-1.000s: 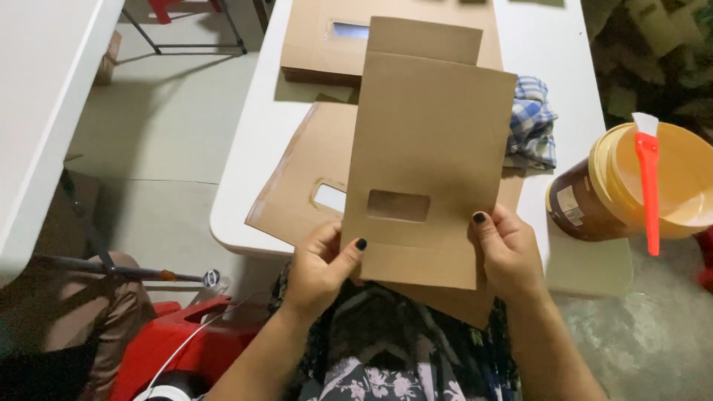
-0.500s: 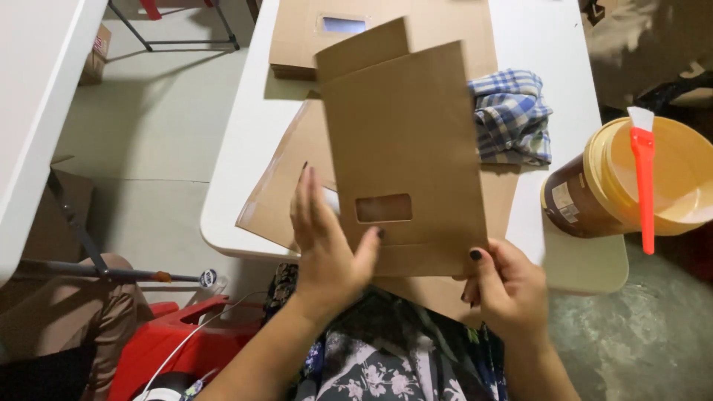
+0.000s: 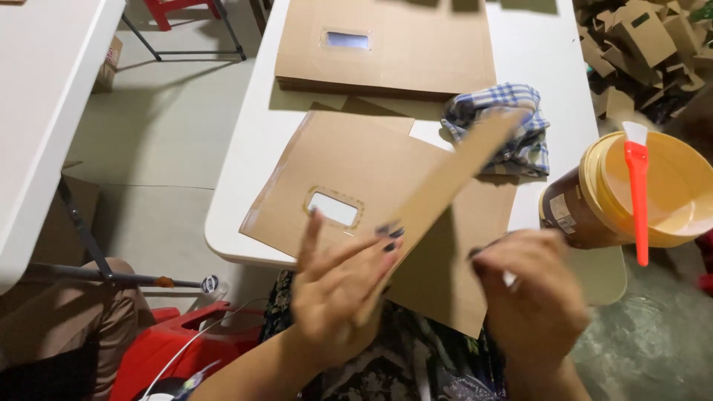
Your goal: The person wipes a cardboard piece with a cloth, then folds and presses the flaps of a cardboard box. They use a red brush to apply adhesive along the edges of the box flaps to secure them.
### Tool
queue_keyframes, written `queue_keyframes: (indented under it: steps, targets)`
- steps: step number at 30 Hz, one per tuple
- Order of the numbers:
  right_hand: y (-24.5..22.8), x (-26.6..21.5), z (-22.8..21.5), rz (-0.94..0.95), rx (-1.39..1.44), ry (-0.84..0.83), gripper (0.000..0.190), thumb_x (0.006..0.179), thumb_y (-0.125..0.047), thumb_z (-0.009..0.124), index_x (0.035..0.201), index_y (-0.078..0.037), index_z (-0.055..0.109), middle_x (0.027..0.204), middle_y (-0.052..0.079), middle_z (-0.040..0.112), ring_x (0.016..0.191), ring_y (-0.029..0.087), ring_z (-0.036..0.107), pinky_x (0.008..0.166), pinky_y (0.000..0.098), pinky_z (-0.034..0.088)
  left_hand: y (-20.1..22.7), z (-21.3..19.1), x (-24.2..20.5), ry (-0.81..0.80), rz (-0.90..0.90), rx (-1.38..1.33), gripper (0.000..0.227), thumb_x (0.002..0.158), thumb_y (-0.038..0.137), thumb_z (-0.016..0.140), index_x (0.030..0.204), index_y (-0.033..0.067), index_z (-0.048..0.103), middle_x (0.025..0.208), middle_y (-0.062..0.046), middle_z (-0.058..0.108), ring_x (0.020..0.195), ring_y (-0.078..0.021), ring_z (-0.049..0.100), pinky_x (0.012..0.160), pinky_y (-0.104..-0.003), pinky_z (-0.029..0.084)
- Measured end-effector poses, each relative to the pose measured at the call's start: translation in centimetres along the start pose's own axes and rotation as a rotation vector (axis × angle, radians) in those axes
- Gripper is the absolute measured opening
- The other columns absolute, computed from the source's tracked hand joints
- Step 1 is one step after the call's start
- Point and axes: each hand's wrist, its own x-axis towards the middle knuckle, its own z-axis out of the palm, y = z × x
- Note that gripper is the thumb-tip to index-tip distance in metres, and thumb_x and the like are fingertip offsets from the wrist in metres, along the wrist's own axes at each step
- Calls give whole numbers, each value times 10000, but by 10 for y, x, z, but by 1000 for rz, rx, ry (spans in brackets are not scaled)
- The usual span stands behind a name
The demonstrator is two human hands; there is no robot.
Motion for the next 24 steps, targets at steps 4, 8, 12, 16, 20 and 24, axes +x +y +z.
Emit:
queue_keyframes:
  steps: [4, 8, 12, 16, 20, 24]
  targets:
    - [9, 19, -13, -146, -134, 143, 302, 967, -39, 717, 1195, 32, 533, 1345, 247, 515, 1321, 362, 504, 1196, 486, 468, -1, -49, 23, -183, -203, -232, 194, 1029, 134, 534, 1155, 69, 667, 1085, -83, 792, 855, -205, 806, 1247, -612, 369]
    - [9, 23, -41, -168, -326, -86, 442, 873, -208, 792, 1155, 118, 697, 1207, 290, 712, 1161, 435, 675, 1099, 515, 463, -19, -70, 0, -212, -669, -495, 237, 933, 110, 679, 1155, 34, 719, 1289, -280, 708, 1192, -315, 746, 1065, -354, 559]
    - [31, -6, -49, 178, -219, -224, 130, 823, -32, 801, 933, 20, 756, 848, 115, 715, 836, 227, 640, 589, 271, 465, -25, -62, -12, -216, -804, -525, 242, 895, 100, 741, 1127, 29, 751, 1024, -63, 801, 910, -138, 749, 819, -260, 618]
    - [54, -14, -58, 220, -214, -526, 228, 845, -240, 699, 1016, -111, 777, 876, 19, 797, 716, 139, 712, 689, 257, 537, -27, -54, -10, -213, -1031, -669, 182, 907, 166, 745, 1042, 43, 753, 965, -34, 783, 876, -121, 714, 767, -269, 605]
    - [22, -7, -45, 303, -155, -379, 183, 854, -178, 698, 925, -27, 772, 798, 73, 757, 610, 141, 604, 565, 230, 430, -33, -47, -5, -234, -1013, -655, 106, 916, 169, 742, 956, 73, 757, 928, 2, 751, 867, -110, 685, 768, -258, 562]
    - [36, -9, -50, 283, -204, -413, 216, 766, -221, 789, 910, -62, 764, 776, 38, 706, 581, 117, 538, 566, 223, 412, -35, -40, -11, -230, -1015, -638, 114, 920, 188, 752, 882, 85, 720, 830, 26, 700, 772, -85, 635, 664, -244, 518]
